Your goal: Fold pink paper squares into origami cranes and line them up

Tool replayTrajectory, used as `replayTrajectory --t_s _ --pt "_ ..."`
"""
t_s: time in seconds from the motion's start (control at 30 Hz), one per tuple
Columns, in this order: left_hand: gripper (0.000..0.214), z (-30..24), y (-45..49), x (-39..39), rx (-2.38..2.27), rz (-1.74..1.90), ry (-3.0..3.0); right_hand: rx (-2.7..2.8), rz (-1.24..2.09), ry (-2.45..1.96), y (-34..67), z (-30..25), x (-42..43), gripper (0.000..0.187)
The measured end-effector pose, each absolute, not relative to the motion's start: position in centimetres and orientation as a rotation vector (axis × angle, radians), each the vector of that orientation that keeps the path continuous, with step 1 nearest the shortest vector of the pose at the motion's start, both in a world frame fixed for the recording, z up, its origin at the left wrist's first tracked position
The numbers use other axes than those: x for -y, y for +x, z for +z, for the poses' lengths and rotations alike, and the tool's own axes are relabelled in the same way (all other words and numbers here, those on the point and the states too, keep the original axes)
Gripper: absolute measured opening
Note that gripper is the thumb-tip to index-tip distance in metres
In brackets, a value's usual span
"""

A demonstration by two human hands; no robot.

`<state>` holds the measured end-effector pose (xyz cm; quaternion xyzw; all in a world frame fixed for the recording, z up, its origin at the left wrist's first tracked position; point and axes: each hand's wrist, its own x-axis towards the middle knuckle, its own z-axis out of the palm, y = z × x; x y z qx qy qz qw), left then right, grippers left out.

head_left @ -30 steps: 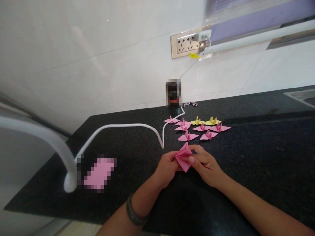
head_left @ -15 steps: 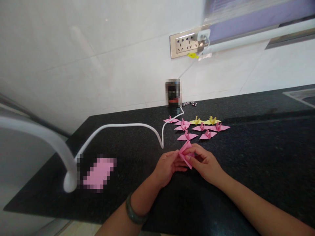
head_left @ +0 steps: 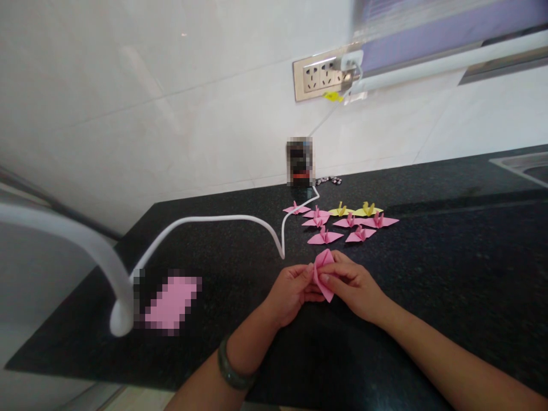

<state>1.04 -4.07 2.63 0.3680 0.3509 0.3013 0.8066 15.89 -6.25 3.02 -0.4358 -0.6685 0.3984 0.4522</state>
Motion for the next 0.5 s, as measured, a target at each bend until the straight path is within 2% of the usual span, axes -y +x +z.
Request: replayTrajectory --t_s 0.5 --pt "0.034 2.56 1.05 4.12 -0.842 0.653 0.915 1.414 1.024 -1.159 15.66 2.19 6.19 0.015"
